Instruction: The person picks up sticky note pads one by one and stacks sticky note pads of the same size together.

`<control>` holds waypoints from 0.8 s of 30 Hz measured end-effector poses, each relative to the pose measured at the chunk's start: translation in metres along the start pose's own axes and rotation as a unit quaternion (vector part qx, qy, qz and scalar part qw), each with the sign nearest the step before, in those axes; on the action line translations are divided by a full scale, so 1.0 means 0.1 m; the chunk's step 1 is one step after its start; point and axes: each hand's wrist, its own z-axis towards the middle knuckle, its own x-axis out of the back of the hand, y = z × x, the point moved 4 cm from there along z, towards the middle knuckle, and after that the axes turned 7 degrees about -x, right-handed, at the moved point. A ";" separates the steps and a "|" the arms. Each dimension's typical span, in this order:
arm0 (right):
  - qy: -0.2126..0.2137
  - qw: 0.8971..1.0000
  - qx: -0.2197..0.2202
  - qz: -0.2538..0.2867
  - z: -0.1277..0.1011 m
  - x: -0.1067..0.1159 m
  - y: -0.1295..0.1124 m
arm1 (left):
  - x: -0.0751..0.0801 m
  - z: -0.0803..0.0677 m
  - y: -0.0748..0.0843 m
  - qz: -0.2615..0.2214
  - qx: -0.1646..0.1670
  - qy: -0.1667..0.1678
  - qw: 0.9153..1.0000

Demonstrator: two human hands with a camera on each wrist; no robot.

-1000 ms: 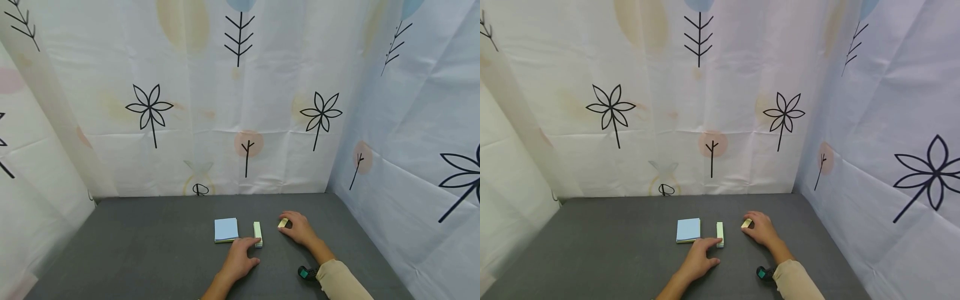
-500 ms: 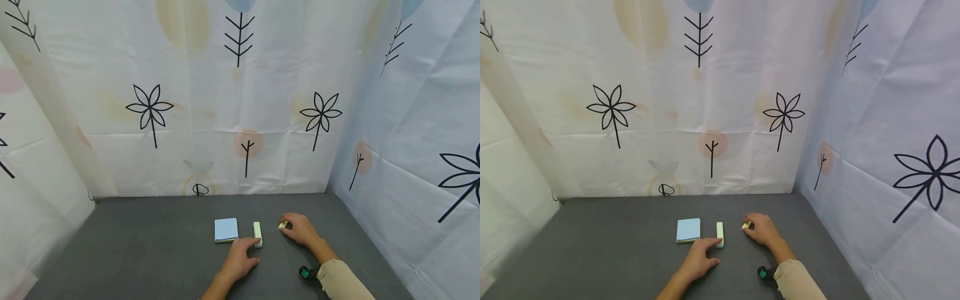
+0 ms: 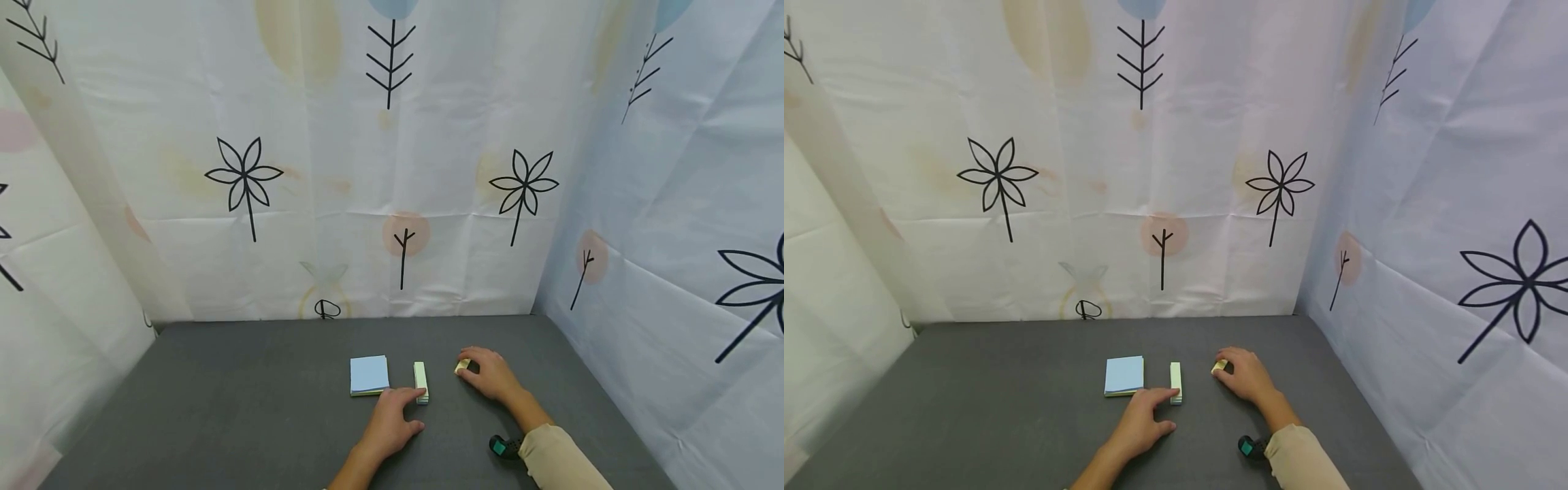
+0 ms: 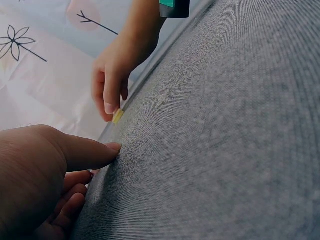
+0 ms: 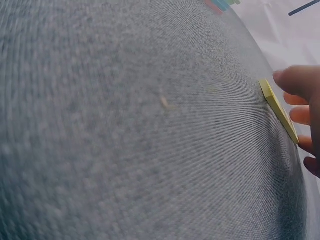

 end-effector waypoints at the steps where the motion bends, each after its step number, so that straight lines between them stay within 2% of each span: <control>1: 0.005 1.000 -0.002 0.005 0.00 0.00 0.01 | 0.00 0.00 0.00 -0.001 0.002 -0.001 1.000; 5: 0.023 1.000 -0.018 -0.001 0.01 0.01 0.04 | 0.00 0.00 0.00 -0.005 0.007 -0.005 1.000; 7: 0.021 0.999 -0.041 -0.016 0.02 0.01 0.07 | 0.00 0.00 0.00 -0.006 0.010 -0.008 1.000; 10: 0.004 0.995 -0.087 -0.040 0.01 0.01 0.11 | 0.00 0.00 -0.01 -0.009 0.013 -0.012 1.000; 14: -0.026 0.989 -0.138 -0.044 -0.01 0.00 0.15 | 0.00 0.00 -0.01 -0.013 0.015 -0.016 1.000; 19: -0.037 0.986 -0.164 -0.014 0.00 -0.01 0.17 | 0.00 -0.01 -0.01 -0.009 0.012 -0.011 1.000; 24: -0.021 0.980 -0.191 0.044 0.02 -0.01 0.15 | 0.00 -0.01 0.00 -0.006 0.009 -0.007 1.000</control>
